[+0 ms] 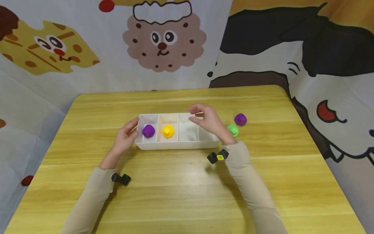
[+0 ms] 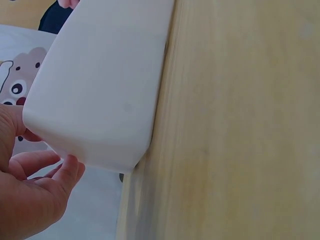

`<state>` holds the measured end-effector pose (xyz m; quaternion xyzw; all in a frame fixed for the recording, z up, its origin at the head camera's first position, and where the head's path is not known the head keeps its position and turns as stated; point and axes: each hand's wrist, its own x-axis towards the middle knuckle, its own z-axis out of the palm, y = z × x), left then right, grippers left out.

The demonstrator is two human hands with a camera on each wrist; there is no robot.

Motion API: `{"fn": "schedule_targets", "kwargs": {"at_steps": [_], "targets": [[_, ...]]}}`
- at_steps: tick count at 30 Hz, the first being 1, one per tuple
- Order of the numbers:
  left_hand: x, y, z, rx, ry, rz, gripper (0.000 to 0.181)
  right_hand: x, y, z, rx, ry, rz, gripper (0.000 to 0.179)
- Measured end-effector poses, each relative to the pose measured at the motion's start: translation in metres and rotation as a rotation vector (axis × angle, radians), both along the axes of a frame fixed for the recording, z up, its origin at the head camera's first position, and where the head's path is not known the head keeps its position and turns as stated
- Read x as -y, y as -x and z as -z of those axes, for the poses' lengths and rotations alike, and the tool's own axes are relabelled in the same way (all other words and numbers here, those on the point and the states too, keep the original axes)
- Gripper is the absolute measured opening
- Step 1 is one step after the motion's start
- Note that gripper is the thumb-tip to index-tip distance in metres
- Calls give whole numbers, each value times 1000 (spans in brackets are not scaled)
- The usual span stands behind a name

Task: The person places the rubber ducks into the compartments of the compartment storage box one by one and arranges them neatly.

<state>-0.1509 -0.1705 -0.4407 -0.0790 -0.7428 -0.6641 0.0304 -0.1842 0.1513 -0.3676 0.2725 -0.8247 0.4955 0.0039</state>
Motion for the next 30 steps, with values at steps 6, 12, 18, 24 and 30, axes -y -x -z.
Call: {"fn": "schedule_targets", "kwargs": {"at_steps": [6, 12, 18, 24, 30], "targets": [[0, 0, 0, -6, 9, 2, 50, -17, 2, 1, 33, 13, 54, 27], [0, -1, 0, -10, 13, 0, 50, -31, -4, -6, 62, -22, 115, 30], [0, -1, 1, -16, 17, 4, 49, -40, -14, -20, 42, -28, 157, 29], [0, -1, 1, -18, 14, 7, 50, -53, -17, -21, -20, -17, 197, 27], [0, -1, 2, -21, 7, 8, 50, -79, -5, 4, -20, -14, 228, 28]]}}
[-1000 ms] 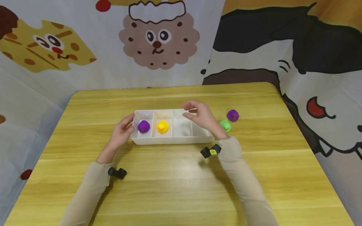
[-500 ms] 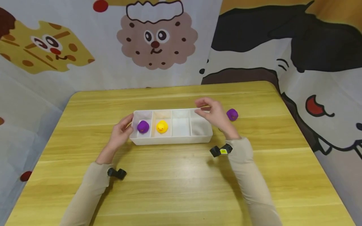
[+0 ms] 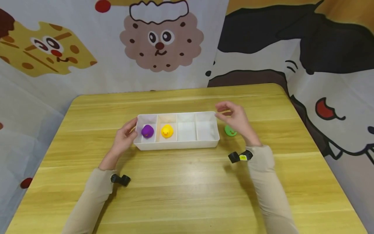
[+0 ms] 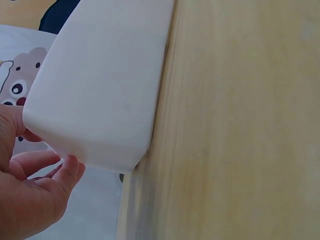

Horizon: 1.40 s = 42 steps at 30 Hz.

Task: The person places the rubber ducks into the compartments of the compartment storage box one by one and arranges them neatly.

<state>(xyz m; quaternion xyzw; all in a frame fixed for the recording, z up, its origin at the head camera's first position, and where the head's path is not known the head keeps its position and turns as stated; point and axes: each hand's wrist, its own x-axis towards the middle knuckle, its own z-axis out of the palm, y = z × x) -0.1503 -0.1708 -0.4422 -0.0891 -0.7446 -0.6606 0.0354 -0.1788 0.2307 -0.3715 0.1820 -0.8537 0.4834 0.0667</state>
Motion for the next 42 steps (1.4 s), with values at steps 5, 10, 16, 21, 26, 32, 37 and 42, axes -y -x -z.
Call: {"fn": "schedule_targets", "kwargs": {"at_steps": [5, 10, 16, 21, 26, 32, 37, 42], "targets": [[0, 0, -1, 6, -10, 1, 50, -11, -2, 6, -14, 30, 22, 26], [0, 1, 0, 8, -21, -1, 51, -21, -5, 10, 6, 63, 34, 27], [0, 1, 0, 6, -16, -6, 51, -35, -5, 20, 72, 23, 73, 30], [0, 1, 0, -2, -9, 0, 50, -46, -6, 31, 153, -24, 104, 34], [0, 1, 1, -5, -4, -4, 50, -53, -10, 38, 190, -96, 84, 35], [0, 1, 1, 1, -16, -6, 51, -57, -15, 44, 210, -108, 83, 36], [0, 1, 1, 1, -22, -3, 51, -58, -18, 48, 232, -102, 89, 36], [0, 1, 1, 3, -18, -4, 50, -59, -19, 52, 264, -116, 92, 38]]}}
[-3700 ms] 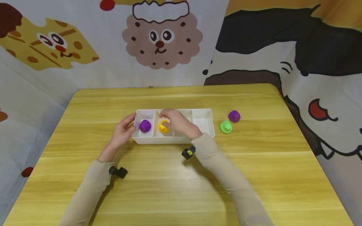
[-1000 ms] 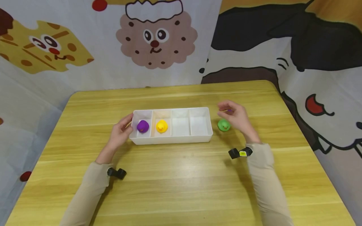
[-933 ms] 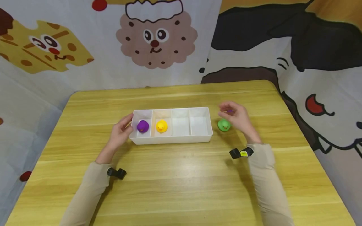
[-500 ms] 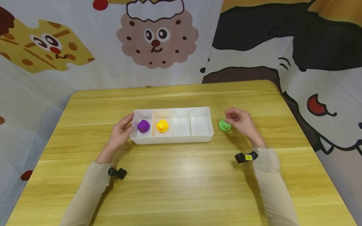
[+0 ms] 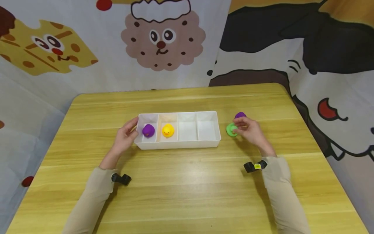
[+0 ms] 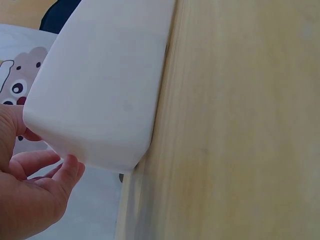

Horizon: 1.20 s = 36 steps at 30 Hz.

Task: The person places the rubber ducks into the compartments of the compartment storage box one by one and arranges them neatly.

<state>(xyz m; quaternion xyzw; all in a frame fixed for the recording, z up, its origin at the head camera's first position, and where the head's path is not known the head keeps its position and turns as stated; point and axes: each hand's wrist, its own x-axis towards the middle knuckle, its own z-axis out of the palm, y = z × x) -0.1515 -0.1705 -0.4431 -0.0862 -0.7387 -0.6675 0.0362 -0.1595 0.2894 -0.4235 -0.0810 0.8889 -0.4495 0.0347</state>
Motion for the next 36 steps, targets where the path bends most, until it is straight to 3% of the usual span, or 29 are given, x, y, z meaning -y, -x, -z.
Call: {"fn": "schedule_targets", "kwargs": {"at_steps": [10, 21, 36], "targets": [[1, 0, 1, -4, 1, 0, 50, 1, 0, 6, -54, -10, -34, 36], [1, 0, 1, 1, 13, 3, 49, 0, 1, 9, -39, -3, -26, 34], [1, -1, -1, 10, 18, -1, 49, -1, 2, -1, -67, 11, 8, 30]]}}
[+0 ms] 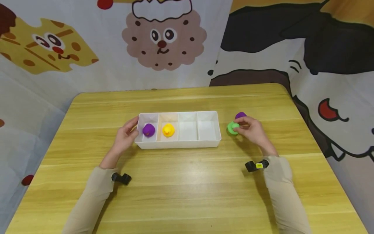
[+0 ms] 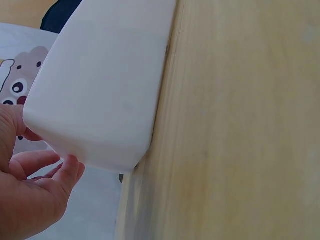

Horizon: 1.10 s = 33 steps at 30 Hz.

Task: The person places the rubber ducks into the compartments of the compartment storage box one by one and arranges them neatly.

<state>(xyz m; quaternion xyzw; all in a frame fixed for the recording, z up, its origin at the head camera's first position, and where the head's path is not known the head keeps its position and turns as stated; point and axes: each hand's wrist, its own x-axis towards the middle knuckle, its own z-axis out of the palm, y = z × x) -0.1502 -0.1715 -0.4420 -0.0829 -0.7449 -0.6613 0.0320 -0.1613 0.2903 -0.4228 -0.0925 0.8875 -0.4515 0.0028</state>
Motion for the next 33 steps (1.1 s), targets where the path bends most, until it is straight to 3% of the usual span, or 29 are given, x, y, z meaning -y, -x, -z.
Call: {"fn": "schedule_targets", "kwargs": {"at_steps": [7, 14, 20, 21, 26, 33], "targets": [[0, 0, 0, -8, 10, 3, 51, -2, 2, -6, -15, 26, -13, 30], [-2, 0, -2, -7, -9, 5, 50, 3, 3, -19, -93, 77, -37, 27], [-2, -2, -7, 13, -2, 8, 50, 3, 8, -24, -120, 38, -27, 28], [-1, 0, -3, 7, 0, 5, 50, 4, 8, -26, -125, 29, -25, 29], [0, 1, 1, -1, 5, 5, 51, 9, 8, -34, -132, 7, -28, 29], [1, 2, 1, -3, -4, 8, 51, 20, 9, -46, -76, 16, -13, 28]]}}
